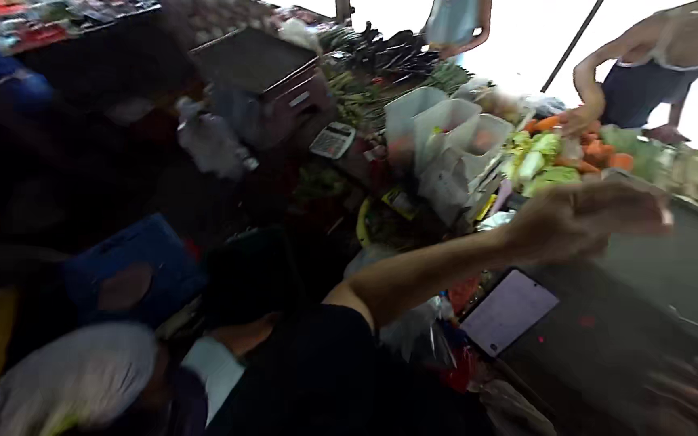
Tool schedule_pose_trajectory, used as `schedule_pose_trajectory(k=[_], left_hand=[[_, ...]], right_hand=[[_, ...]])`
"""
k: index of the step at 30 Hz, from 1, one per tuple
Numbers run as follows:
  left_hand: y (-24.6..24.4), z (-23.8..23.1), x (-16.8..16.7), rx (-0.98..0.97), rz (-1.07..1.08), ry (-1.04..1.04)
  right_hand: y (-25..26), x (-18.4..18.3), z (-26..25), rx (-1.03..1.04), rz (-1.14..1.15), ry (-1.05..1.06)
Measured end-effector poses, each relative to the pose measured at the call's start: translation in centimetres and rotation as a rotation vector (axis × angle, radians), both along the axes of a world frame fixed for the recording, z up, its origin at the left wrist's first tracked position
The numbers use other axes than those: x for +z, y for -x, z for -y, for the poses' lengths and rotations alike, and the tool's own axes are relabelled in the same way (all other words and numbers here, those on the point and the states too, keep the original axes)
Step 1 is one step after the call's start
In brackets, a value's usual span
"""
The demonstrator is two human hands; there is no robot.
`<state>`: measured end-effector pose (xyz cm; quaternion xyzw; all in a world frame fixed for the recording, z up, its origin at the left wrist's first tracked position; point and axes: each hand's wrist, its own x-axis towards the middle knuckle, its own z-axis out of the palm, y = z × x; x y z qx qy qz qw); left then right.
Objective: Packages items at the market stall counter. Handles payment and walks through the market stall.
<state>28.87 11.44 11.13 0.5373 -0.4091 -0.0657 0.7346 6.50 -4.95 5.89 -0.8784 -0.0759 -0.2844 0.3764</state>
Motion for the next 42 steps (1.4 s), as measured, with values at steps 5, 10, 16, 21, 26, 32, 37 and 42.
schedule_pose_trajectory(k=[5, 10, 16, 21, 26, 32, 37, 42], left_hand=[[16.3, -8.6, -8.4, 0.342, 0.114, -0.422], [30.8, -15.8, -14.2, 0.647, -0.277, -0.53], [46.7, -21.9, -16.8, 1.102, -0.537, -0.506], [59.2, -23.9, -18.8, 1.368, -0.668, -0.118], [72.8, -28.3, -19.4, 1.632, -0.805, 0.06], [88.5, -35.2, -18.4, 1.838, -0.91, -0.001], [94.1, -39.8, -19.6, 2.064, -0.947, 0.295], [98.4, -46.2, -21.8, 2.178, -0.857, -0.036]], right_hand=[[-1.8, -4.1, -4.6, 0.41, 0.061, 0.307], [1.1, -7.6, -12.0, 0.968, -0.253, 0.262], [7.3, -9.8, -24.3, 1.442, -0.392, 0.3], [16.5, -11.2, -34.3, 1.718, -0.288, 0.372], [29.1, -12.2, -43.4, 1.961, -0.423, 0.323], [41.8, -13.0, -53.3, 2.202, -0.649, 0.288], [47.6, -13.2, -60.9, 2.409, -0.756, 0.622], [55.6, -15.2, -69.8, 2.28, -0.715, 0.737]])
